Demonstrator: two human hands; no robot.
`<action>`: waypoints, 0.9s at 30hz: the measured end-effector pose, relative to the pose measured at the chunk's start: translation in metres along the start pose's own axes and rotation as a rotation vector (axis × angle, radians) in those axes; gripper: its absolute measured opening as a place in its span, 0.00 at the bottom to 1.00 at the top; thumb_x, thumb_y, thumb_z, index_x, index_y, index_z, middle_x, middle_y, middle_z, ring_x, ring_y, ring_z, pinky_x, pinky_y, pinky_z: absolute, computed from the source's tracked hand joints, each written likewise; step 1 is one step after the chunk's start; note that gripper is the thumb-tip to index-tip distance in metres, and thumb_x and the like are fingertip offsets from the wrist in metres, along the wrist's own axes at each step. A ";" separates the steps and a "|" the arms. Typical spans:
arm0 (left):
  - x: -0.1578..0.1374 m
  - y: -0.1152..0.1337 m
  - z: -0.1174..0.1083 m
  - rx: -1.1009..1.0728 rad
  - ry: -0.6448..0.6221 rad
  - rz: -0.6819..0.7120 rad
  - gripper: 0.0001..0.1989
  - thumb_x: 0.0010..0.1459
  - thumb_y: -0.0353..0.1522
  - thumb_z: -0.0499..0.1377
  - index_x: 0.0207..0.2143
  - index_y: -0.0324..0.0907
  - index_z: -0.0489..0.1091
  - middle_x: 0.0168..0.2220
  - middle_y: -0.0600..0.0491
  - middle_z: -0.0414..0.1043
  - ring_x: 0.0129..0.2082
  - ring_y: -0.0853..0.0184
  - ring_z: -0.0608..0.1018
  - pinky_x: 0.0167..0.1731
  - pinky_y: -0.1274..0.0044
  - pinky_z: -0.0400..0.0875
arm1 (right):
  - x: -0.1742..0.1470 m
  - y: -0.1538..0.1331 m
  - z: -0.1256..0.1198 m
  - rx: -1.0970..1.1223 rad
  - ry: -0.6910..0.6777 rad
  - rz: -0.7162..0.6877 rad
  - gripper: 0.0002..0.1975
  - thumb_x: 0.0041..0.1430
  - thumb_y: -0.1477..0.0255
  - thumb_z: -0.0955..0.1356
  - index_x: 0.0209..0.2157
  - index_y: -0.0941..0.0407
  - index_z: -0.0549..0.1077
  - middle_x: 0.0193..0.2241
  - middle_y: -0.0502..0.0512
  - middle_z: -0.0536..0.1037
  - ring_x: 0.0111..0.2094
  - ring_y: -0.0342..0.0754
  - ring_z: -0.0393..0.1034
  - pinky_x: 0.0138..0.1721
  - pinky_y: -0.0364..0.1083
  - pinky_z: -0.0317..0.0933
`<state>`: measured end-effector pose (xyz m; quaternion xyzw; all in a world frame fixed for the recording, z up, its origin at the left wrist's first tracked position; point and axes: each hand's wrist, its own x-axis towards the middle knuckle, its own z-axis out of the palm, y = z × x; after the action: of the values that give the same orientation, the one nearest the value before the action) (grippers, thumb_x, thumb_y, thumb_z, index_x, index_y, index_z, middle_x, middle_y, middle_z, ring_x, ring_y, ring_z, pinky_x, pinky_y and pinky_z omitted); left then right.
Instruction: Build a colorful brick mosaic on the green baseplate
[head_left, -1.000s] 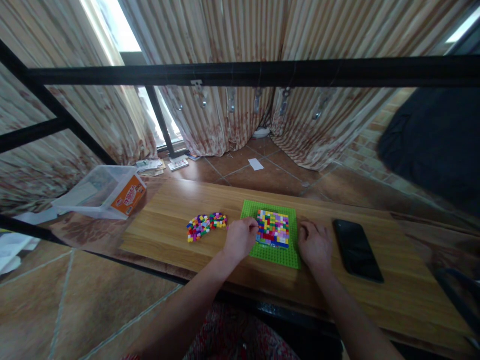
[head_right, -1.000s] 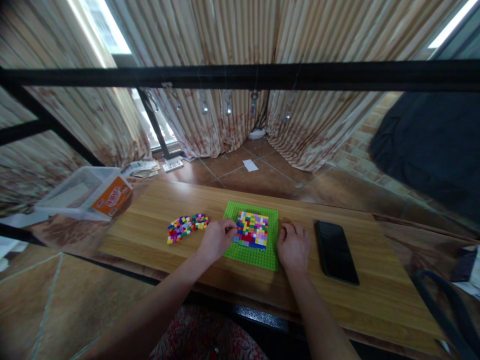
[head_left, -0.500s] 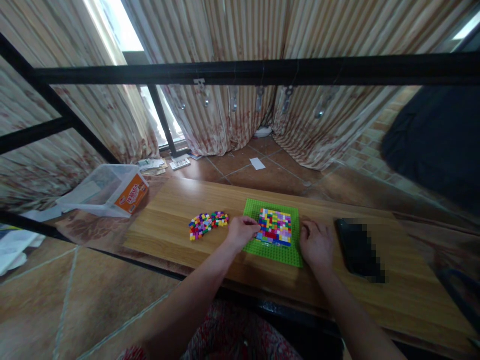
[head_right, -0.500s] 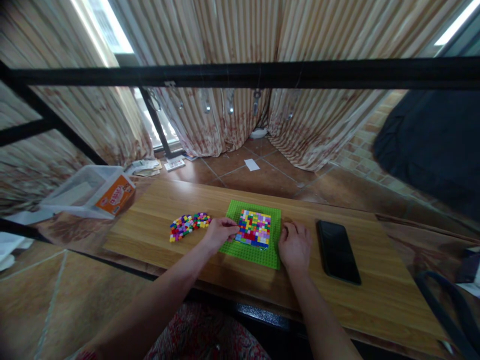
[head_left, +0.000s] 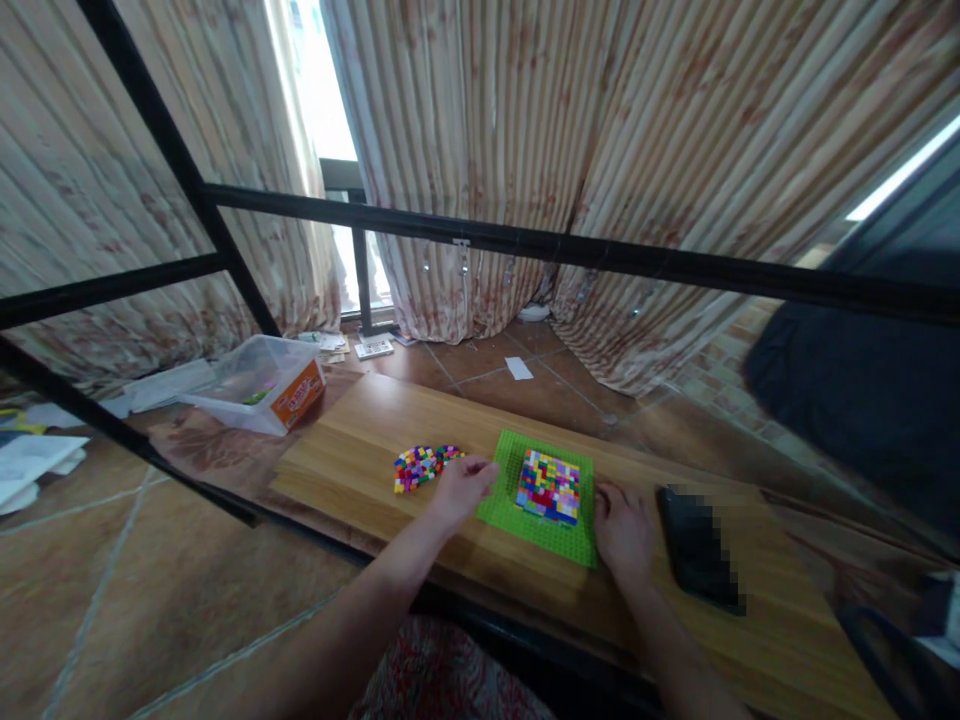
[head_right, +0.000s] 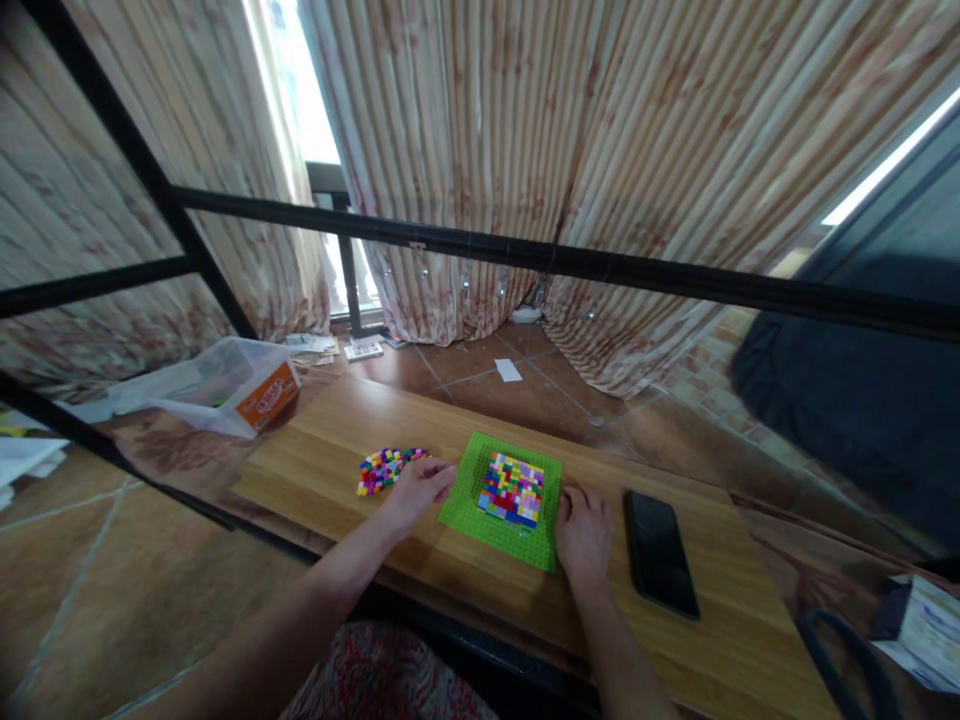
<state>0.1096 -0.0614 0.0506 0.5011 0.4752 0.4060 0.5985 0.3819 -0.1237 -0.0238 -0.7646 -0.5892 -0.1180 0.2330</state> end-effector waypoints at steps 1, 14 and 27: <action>-0.002 0.001 -0.017 0.014 -0.004 0.062 0.11 0.48 0.38 0.61 0.22 0.39 0.69 0.17 0.60 0.63 0.18 0.76 0.65 0.21 0.82 0.60 | 0.000 0.002 0.000 0.002 -0.007 -0.009 0.16 0.62 0.70 0.58 0.41 0.59 0.74 0.42 0.62 0.75 0.45 0.54 0.65 0.48 0.52 0.56; 0.016 -0.012 -0.202 1.019 0.461 0.302 0.15 0.55 0.36 0.52 0.41 0.39 0.72 0.42 0.44 0.75 0.41 0.58 0.77 0.44 0.68 0.72 | -0.018 -0.014 0.005 0.015 -0.077 -0.003 0.21 0.65 0.68 0.55 0.51 0.60 0.71 0.51 0.63 0.73 0.52 0.55 0.65 0.53 0.55 0.56; 0.072 -0.029 -0.194 1.245 0.311 0.481 0.16 0.61 0.36 0.48 0.46 0.39 0.68 0.52 0.41 0.71 0.55 0.54 0.70 0.57 0.62 0.62 | -0.025 -0.048 -0.028 0.053 -0.033 0.080 0.26 0.66 0.62 0.52 0.53 0.62 0.69 0.53 0.69 0.71 0.56 0.58 0.63 0.54 0.57 0.58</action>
<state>-0.0633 0.0449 0.0016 0.7794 0.5759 0.2460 0.0171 0.3318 -0.1490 -0.0008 -0.7829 -0.5649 -0.0805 0.2481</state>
